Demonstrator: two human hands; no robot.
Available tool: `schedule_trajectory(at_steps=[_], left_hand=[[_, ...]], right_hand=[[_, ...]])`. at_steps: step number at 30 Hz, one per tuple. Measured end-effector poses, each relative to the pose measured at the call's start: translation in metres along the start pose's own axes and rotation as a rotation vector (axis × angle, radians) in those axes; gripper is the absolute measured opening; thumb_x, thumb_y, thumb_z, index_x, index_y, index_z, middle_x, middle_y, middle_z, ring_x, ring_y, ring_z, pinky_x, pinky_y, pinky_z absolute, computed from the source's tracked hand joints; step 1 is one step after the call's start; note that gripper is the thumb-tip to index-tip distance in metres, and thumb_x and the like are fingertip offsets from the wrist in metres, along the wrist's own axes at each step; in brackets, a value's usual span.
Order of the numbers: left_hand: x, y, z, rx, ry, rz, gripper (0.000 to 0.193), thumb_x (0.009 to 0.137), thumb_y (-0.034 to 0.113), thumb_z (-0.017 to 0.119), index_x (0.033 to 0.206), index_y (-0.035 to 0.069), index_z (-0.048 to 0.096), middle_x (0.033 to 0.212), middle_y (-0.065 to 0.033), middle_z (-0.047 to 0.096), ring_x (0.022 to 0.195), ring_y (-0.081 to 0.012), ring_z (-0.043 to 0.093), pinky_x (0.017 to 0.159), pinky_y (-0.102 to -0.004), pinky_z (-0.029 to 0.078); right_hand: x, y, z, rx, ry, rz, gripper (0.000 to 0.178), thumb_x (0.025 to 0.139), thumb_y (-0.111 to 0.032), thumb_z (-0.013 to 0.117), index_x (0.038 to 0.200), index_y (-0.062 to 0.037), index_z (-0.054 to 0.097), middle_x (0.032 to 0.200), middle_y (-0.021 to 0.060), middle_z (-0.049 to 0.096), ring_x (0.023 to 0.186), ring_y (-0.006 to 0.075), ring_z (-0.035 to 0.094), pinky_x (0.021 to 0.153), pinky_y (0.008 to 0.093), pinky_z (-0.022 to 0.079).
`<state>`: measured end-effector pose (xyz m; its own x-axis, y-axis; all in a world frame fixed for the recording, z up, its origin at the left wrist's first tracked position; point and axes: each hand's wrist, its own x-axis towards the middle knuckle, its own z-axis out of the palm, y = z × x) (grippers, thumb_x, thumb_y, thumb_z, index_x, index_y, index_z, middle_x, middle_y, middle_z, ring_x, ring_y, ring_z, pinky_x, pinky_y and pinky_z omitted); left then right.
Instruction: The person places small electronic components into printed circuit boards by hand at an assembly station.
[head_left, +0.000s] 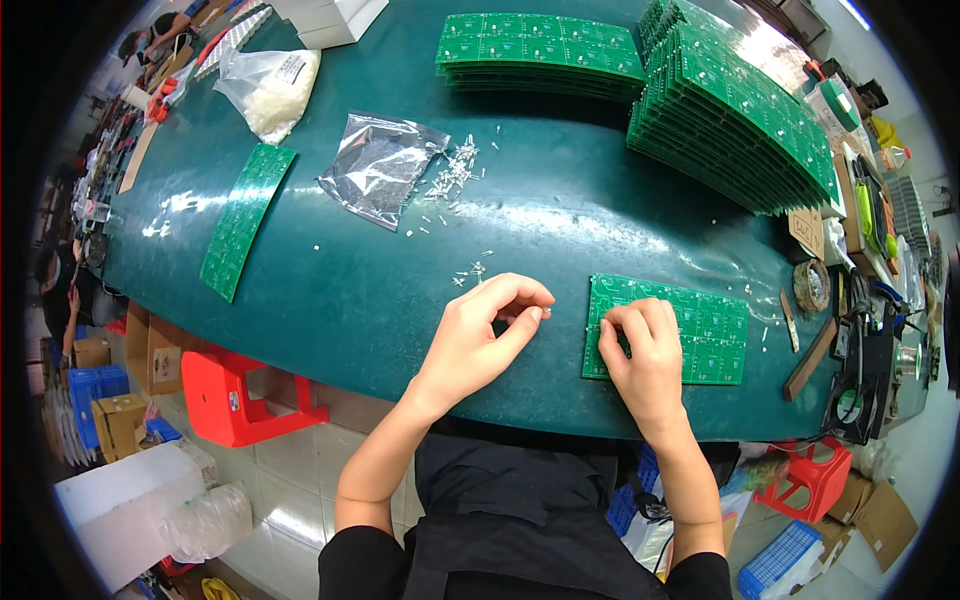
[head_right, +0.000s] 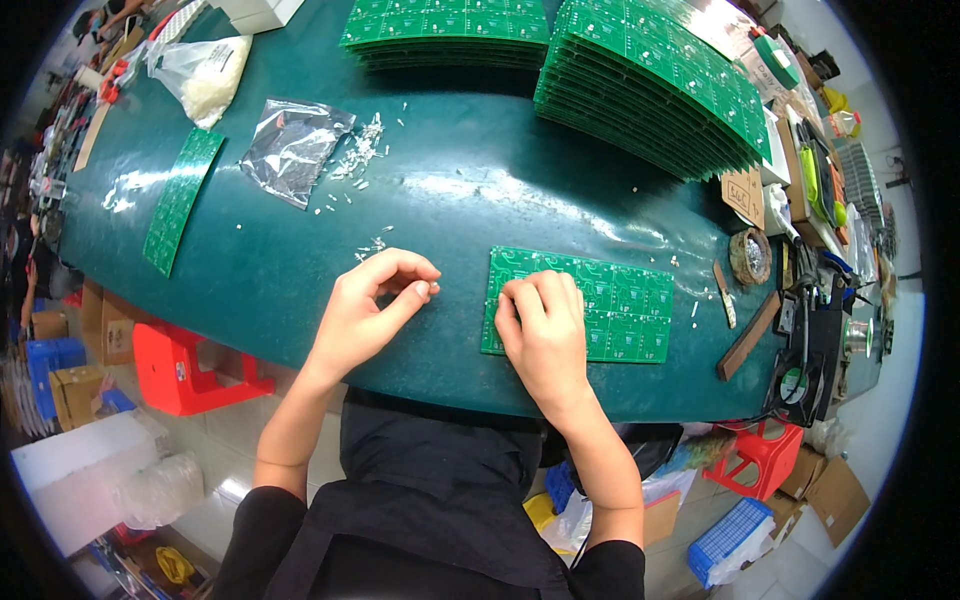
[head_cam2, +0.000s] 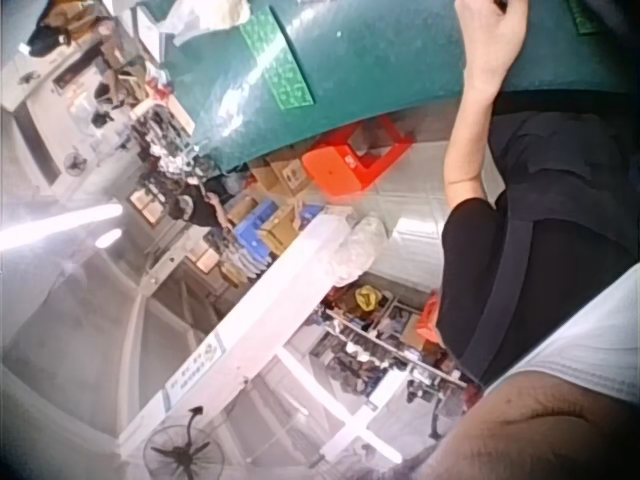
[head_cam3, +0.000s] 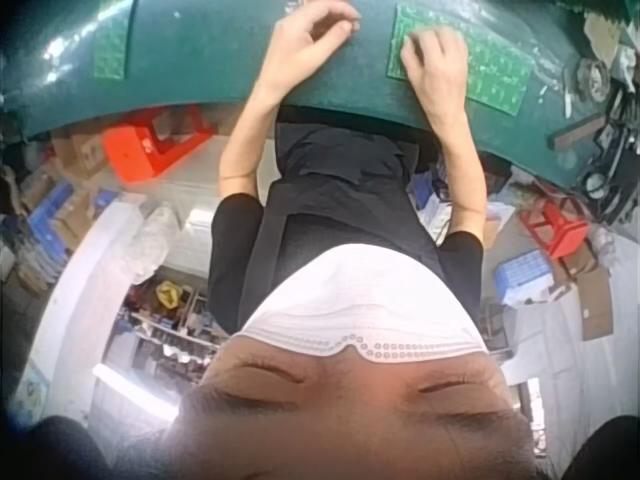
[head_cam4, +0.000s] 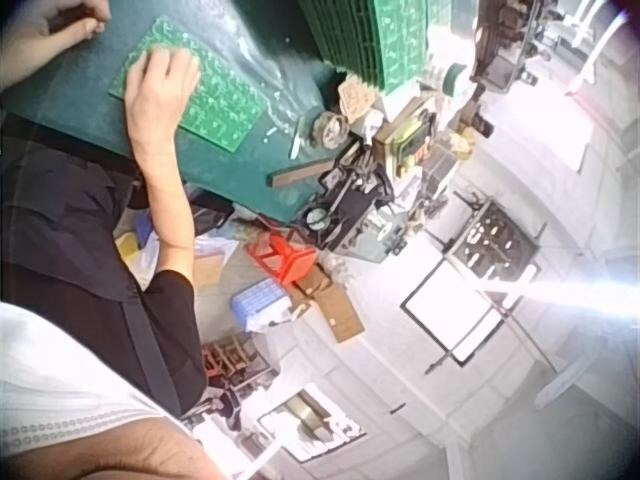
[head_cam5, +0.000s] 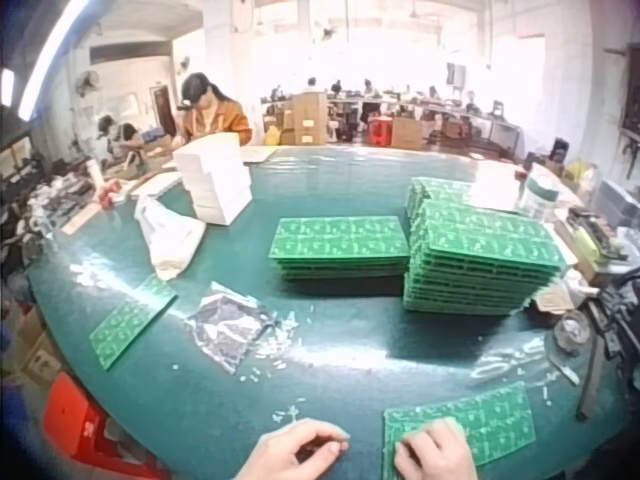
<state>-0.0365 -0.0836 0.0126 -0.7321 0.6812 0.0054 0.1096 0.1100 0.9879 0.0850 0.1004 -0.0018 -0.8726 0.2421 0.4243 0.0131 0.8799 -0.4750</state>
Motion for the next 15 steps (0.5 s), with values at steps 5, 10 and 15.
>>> schedule_trajectory(at_steps=[5,10,15], left_hand=[[0.003,0.003,0.007,-0.1,-0.047,-0.039,0.019,0.096,0.002,0.062,0.115,0.0,0.063,0.103,-0.0085,0.07,0.097,-0.0146,0.071,0.083,-0.0283,0.056],[0.006,0.003,0.017,-0.282,-0.151,-0.156,0.027,0.097,0.001,0.064,0.123,-0.001,0.057,0.101,-0.0075,0.067,0.097,-0.0146,0.069,0.085,-0.0274,0.056],[0.011,0.008,0.032,-0.334,-0.256,-0.169,0.031,0.097,0.002,0.065,0.126,0.0,0.054,0.099,-0.0063,0.068,0.094,-0.012,0.067,0.085,-0.0263,0.055]], right_hand=[[0.005,0.002,-0.005,0.037,-0.051,0.009,0.016,0.078,0.001,0.074,0.089,-0.006,0.064,0.087,0.0074,0.057,0.083,0.0275,0.057,0.075,0.0394,0.045],[0.008,-0.002,-0.02,0.183,-0.039,0.023,0.014,0.083,-0.002,0.074,0.096,-0.0042,0.07,0.092,0.0075,0.065,0.088,0.0242,0.063,0.078,0.0353,0.048],[0.007,-0.005,-0.031,0.598,-0.097,0.178,0.011,0.086,-0.004,0.075,0.096,-0.0012,0.071,0.094,0.008,0.069,0.087,0.0195,0.065,0.078,0.03,0.052]])
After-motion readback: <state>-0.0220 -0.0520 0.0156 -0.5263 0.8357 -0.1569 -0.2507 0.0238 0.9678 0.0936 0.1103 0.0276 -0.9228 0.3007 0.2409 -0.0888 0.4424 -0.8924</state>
